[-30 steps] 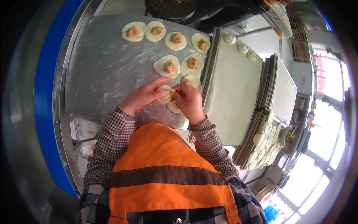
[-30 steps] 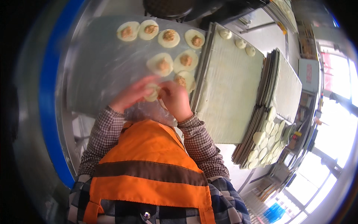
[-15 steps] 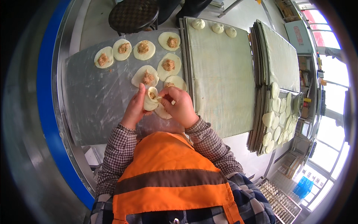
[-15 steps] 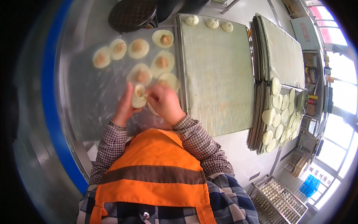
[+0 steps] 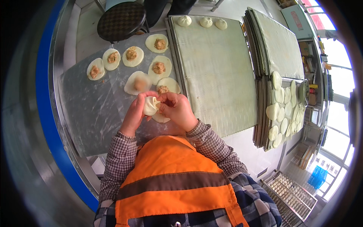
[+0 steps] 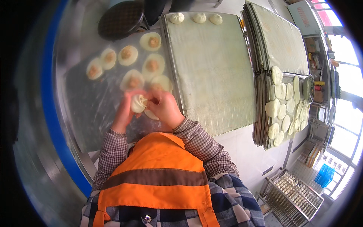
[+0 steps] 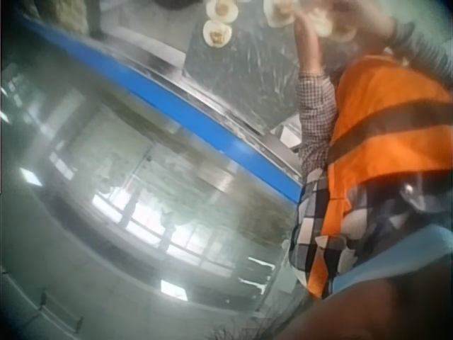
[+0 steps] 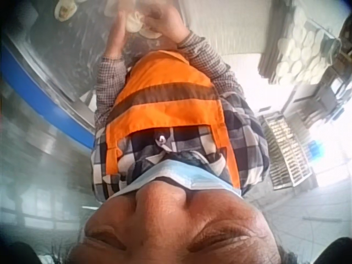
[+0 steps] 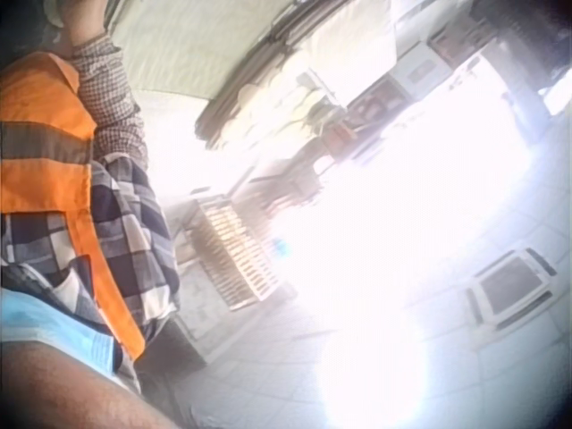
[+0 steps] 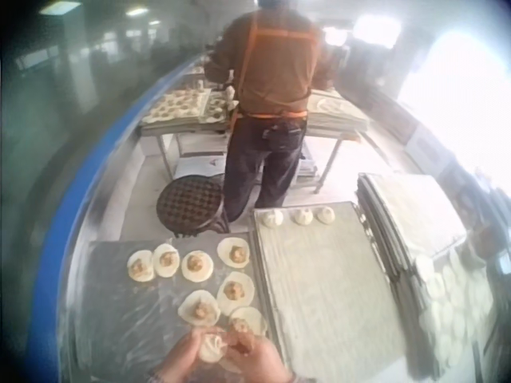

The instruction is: The person places filling onto round dough discs, folds and pleats the edges to seal them into buns, and places the finished buns onto a tray. The person also moves trays of dough and buns on the worktable.

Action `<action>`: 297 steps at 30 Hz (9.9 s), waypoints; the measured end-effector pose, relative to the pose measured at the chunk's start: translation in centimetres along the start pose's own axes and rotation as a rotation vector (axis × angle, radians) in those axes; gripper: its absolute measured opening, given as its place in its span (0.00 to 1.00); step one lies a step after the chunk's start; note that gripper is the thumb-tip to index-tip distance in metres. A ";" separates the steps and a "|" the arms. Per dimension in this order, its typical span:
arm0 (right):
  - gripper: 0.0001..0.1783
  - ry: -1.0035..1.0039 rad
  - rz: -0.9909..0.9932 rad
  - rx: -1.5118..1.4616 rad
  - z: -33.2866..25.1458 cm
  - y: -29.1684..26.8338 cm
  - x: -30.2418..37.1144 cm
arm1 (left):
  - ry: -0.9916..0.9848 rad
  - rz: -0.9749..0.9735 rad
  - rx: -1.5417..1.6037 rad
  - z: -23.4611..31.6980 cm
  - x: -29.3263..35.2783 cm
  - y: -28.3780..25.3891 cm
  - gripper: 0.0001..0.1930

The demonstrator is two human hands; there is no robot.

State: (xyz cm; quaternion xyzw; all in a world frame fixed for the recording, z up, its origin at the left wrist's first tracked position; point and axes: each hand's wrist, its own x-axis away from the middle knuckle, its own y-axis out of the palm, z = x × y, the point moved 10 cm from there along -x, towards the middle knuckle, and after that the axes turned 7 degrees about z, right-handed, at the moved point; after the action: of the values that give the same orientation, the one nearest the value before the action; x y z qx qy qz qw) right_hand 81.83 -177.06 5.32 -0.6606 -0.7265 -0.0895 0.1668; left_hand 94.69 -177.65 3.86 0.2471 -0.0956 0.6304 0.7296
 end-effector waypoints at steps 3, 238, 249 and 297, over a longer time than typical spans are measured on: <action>0.06 -0.771 0.175 0.436 -6.8 -0.6 2.4 | 0.035 0.041 -0.126 0.6 0.1 0.1 0.28; 0.07 -0.069 0.145 -0.088 -0.5 5.4 2.1 | -0.132 -0.128 0.234 -1.5 3.6 -4.9 0.18; 0.09 -0.497 0.198 0.383 -4.4 4.9 3.0 | -0.185 0.071 0.038 -3.1 2.2 -5.3 0.32; 0.13 -0.596 0.183 0.202 -6.1 3.9 5.9 | 0.013 0.105 0.071 1.2 3.7 -2.4 0.26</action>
State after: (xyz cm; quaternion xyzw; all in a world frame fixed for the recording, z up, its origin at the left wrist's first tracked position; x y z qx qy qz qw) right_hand 86.05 -173.33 12.76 -0.7004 -0.6861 0.1959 0.0188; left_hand 97.97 -175.17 6.02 0.2633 -0.0813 0.6726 0.6868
